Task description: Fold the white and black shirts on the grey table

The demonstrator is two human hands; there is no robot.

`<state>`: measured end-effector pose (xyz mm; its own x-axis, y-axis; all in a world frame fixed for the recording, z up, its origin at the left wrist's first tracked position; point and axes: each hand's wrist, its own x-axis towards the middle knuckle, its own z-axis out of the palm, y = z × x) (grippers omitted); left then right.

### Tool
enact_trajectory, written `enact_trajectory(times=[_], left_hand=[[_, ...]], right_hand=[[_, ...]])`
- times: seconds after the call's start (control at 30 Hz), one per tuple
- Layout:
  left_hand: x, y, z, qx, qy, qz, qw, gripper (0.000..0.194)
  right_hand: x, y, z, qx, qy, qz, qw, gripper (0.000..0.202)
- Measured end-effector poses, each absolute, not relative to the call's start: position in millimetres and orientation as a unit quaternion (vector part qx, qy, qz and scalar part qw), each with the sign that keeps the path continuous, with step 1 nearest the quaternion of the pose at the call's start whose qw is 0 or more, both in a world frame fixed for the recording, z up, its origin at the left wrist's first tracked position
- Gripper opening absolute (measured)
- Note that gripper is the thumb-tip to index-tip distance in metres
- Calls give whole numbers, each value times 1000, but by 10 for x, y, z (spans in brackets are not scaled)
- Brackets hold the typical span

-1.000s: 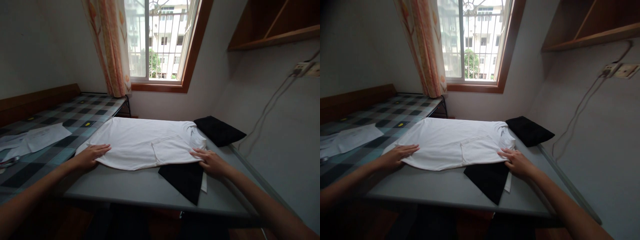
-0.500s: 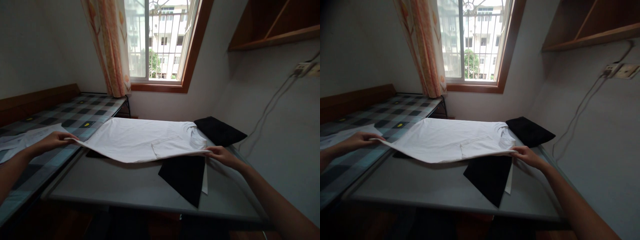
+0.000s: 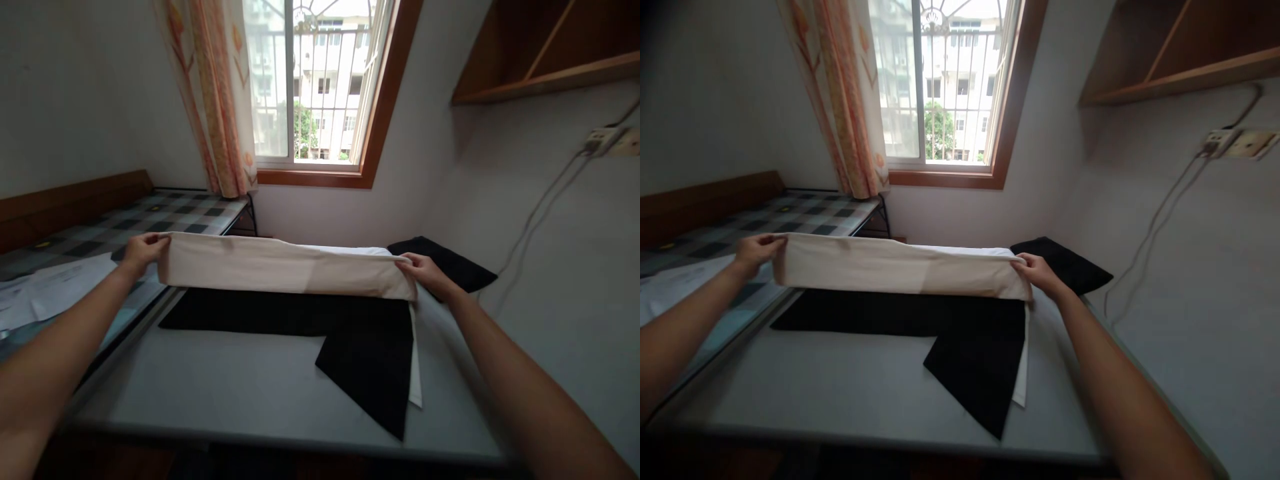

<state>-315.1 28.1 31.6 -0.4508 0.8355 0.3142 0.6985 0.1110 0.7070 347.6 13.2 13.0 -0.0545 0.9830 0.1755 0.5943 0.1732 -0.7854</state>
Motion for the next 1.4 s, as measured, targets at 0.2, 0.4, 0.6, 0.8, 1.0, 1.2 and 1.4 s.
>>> enact_trajectory(times=[0.2,0.4,0.6,0.8,1.0,1.2,1.4], left_hand=[[-2407,510,93,522,781,330,-93,46],[-1374,300,-270,755,587,276,-99,28],[-829,29,-585,874,437,197,-80,47],[-848,21,-700,862,476,163,-67,56],[-855,-13,-693,866,480,127,-60,52],[-866,-232,-710,867,480,121,-56,54],[-822,-412,-711,856,496,136,-46,50]], right_hand=[[3326,515,-333,-730,-623,85,266,36],[2919,270,-464,-689,-655,-160,268,31],[2522,-162,-623,-513,-816,-133,233,38],[2554,-214,-708,-525,-819,-124,195,44],[2535,-268,-738,-537,-815,-122,182,54],[2568,-472,-775,-544,-813,-103,181,58],[2616,-570,-741,-534,-815,-84,208,53]])
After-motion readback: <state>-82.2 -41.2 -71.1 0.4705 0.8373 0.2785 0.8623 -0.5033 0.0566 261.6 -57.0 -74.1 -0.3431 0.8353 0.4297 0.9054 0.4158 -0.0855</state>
